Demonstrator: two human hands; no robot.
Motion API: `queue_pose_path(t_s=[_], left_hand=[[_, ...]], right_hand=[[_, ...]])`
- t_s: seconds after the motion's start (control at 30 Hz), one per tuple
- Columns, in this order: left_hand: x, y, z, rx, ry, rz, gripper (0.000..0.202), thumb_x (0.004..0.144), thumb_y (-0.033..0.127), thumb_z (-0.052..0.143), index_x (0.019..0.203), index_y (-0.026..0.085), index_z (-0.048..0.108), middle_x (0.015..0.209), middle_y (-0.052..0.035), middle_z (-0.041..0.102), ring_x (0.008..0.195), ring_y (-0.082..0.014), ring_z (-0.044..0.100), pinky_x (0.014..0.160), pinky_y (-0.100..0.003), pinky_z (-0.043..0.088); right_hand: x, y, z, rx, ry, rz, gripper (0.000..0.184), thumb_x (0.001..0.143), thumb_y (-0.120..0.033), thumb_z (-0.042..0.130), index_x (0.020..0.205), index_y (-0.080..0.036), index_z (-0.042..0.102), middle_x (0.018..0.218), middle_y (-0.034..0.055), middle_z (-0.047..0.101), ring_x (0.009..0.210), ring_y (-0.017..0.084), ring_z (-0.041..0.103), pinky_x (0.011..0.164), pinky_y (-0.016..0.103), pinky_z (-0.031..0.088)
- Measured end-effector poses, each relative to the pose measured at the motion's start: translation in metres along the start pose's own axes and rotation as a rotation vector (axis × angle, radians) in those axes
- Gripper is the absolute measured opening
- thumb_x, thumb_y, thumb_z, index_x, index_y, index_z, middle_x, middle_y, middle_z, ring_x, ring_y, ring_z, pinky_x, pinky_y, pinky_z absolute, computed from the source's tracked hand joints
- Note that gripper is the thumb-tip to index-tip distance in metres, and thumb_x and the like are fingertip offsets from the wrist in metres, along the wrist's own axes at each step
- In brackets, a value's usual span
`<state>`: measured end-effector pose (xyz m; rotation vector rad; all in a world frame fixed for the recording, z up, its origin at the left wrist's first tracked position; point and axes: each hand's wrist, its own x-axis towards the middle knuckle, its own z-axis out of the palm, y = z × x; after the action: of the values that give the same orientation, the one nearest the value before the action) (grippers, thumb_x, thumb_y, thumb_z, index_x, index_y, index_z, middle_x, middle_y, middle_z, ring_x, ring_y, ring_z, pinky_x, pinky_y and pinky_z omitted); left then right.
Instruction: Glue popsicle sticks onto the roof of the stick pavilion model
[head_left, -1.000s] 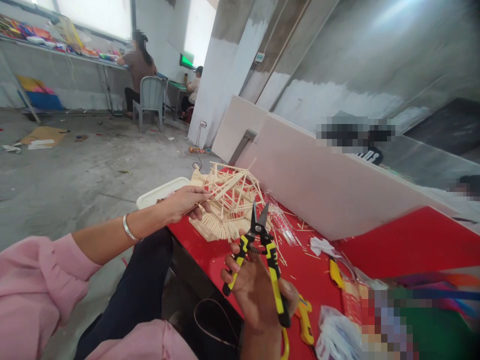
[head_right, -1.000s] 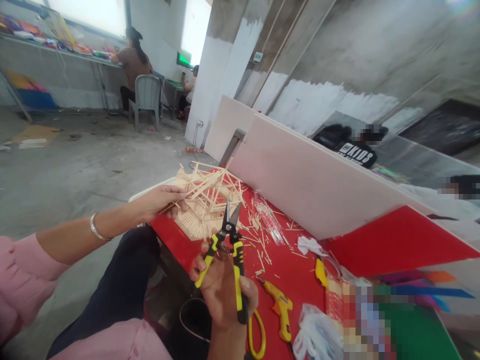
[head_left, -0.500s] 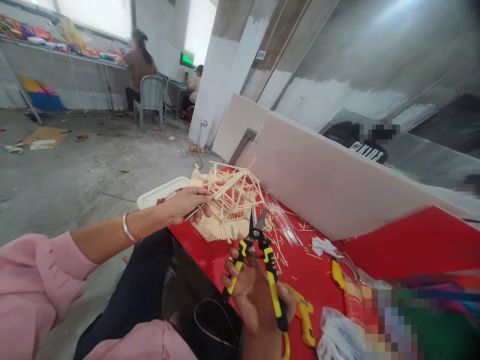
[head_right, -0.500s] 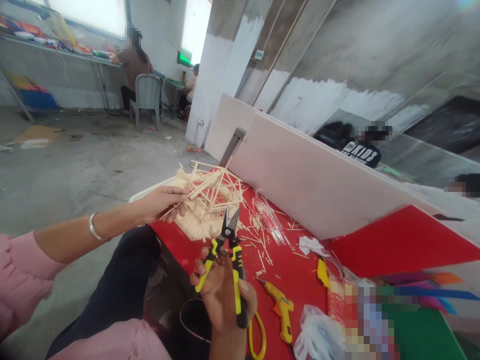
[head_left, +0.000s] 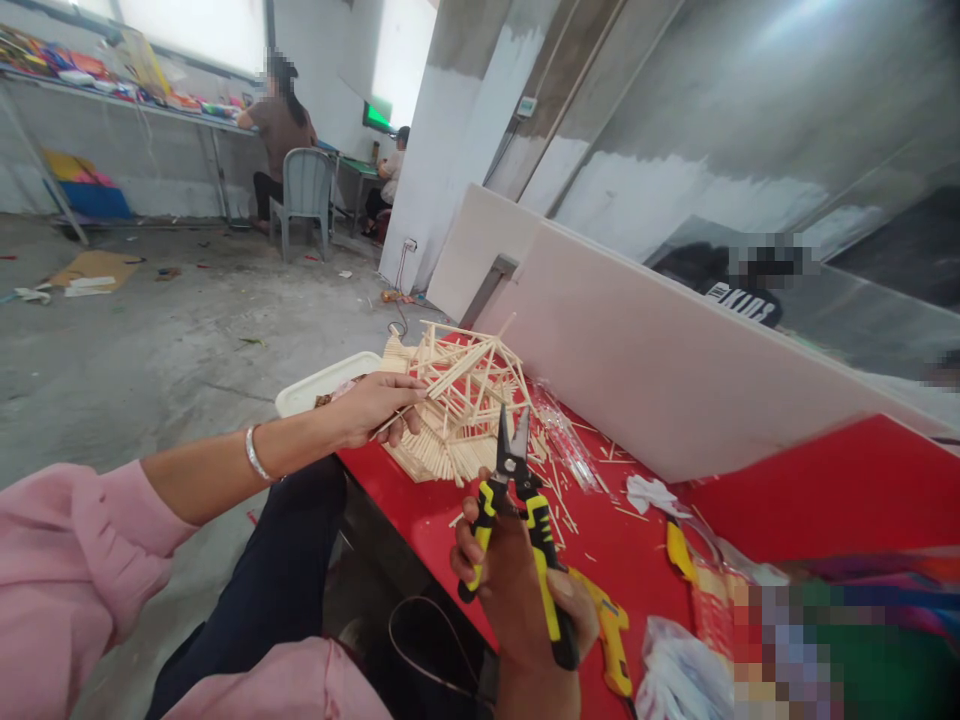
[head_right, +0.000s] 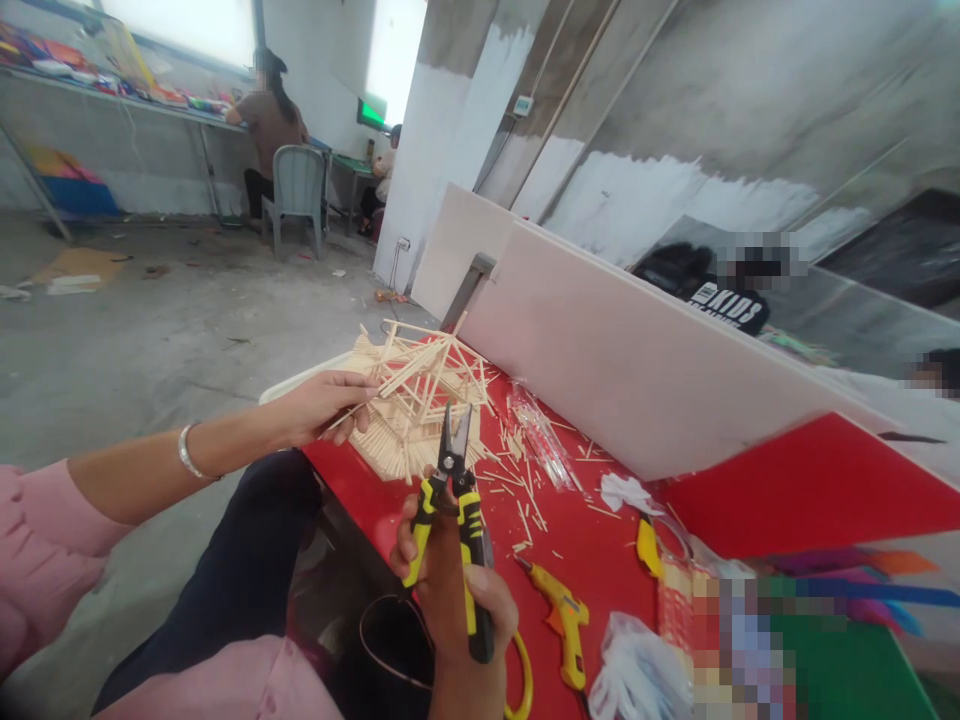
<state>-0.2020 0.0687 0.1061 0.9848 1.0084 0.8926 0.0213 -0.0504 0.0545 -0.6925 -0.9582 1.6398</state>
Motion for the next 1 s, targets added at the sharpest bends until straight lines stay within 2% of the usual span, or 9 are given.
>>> queue_pose_path(t_s=[0.1,0.13,0.2,0.27,0.33,0.5,0.67,0.83,1.0], left_hand=[[0.002,0.000,-0.001,-0.016,-0.013,-0.009,0.009,0.088,0.021,0.057,0.092,0.013,0.060,0.051,-0.0004,0.064,0.027,-0.0081,0.046,0.029,-0.018,0.025],[0.002,0.000,-0.001,-0.015,-0.011,-0.008,0.009,0.088,0.020,0.056,0.092,0.013,0.060,0.052,-0.0007,0.064,0.027,-0.0082,0.047,0.028,-0.018,0.024],[0.001,0.001,-0.001,-0.005,-0.001,-0.004,0.010,0.089,0.020,0.056,0.093,0.013,0.060,0.054,-0.0011,0.065,0.027,-0.0081,0.047,0.027,-0.018,0.022],[0.000,0.002,0.001,0.004,0.008,-0.002,0.011,0.089,0.022,0.057,0.093,0.012,0.060,0.054,-0.0013,0.065,0.027,-0.0079,0.047,0.027,-0.018,0.020],[-0.001,0.004,0.002,0.009,0.011,-0.005,0.011,0.089,0.023,0.058,0.092,0.012,0.060,0.053,-0.0009,0.065,0.027,-0.0078,0.046,0.027,-0.018,0.021],[-0.001,0.004,0.002,0.005,0.012,-0.014,0.009,0.090,0.022,0.057,0.091,0.013,0.060,0.053,-0.0007,0.065,0.027,-0.0078,0.046,0.027,-0.018,0.021],[0.000,0.003,0.001,-0.004,-0.002,-0.021,0.010,0.090,0.022,0.055,0.091,0.013,0.061,0.052,-0.0006,0.065,0.027,-0.0073,0.046,0.027,-0.018,0.021],[0.000,0.002,0.001,-0.025,-0.013,-0.022,0.010,0.090,0.022,0.056,0.089,0.014,0.060,0.052,-0.0013,0.065,0.027,-0.0080,0.046,0.027,-0.018,0.020],[0.004,-0.002,-0.002,-0.079,-0.046,-0.023,0.009,0.089,0.020,0.056,0.084,0.014,0.061,0.056,-0.0021,0.066,0.030,-0.0086,0.049,0.030,-0.020,0.028]], right_hand=[[0.008,-0.033,0.001,-0.457,0.057,-0.063,0.064,0.068,-0.053,0.069,0.125,-0.026,0.061,0.112,0.0080,0.063,0.078,0.020,0.054,0.066,0.035,0.046],[0.014,-0.046,0.003,-0.686,0.113,-0.094,0.065,0.070,-0.048,0.071,0.130,-0.026,0.058,0.116,0.0082,0.064,0.086,0.022,0.057,0.074,0.037,0.047],[0.029,-0.072,0.008,-1.156,0.162,-0.194,0.079,0.069,-0.043,0.074,0.142,-0.024,0.049,0.121,0.0104,0.064,0.091,0.025,0.060,0.081,0.041,0.049],[0.047,-0.092,0.013,-1.529,0.163,-0.330,0.083,0.070,-0.044,0.071,0.145,-0.022,0.046,0.121,0.0128,0.065,0.088,0.027,0.063,0.083,0.046,0.050],[0.064,-0.104,0.014,-1.748,0.114,-0.433,0.078,0.072,-0.043,0.066,0.144,-0.021,0.048,0.121,0.0137,0.066,0.093,0.030,0.065,0.085,0.049,0.051],[0.089,-0.109,0.009,-1.918,0.048,-0.470,0.071,0.073,-0.037,0.061,0.141,-0.018,0.051,0.130,0.0143,0.063,0.113,0.035,0.062,0.092,0.051,0.052],[0.088,-0.106,0.007,-1.957,0.053,-0.481,0.071,0.074,-0.037,0.060,0.142,-0.018,0.051,0.131,0.0146,0.062,0.114,0.036,0.062,0.091,0.053,0.053],[0.086,-0.108,0.011,-1.981,0.042,-0.425,0.074,0.072,-0.036,0.060,0.143,-0.016,0.049,0.132,0.0149,0.062,0.113,0.037,0.063,0.091,0.053,0.053],[0.086,-0.108,0.012,-2.010,0.033,-0.425,0.074,0.072,-0.035,0.059,0.142,-0.014,0.050,0.134,0.0166,0.060,0.116,0.037,0.061,0.092,0.054,0.053]])
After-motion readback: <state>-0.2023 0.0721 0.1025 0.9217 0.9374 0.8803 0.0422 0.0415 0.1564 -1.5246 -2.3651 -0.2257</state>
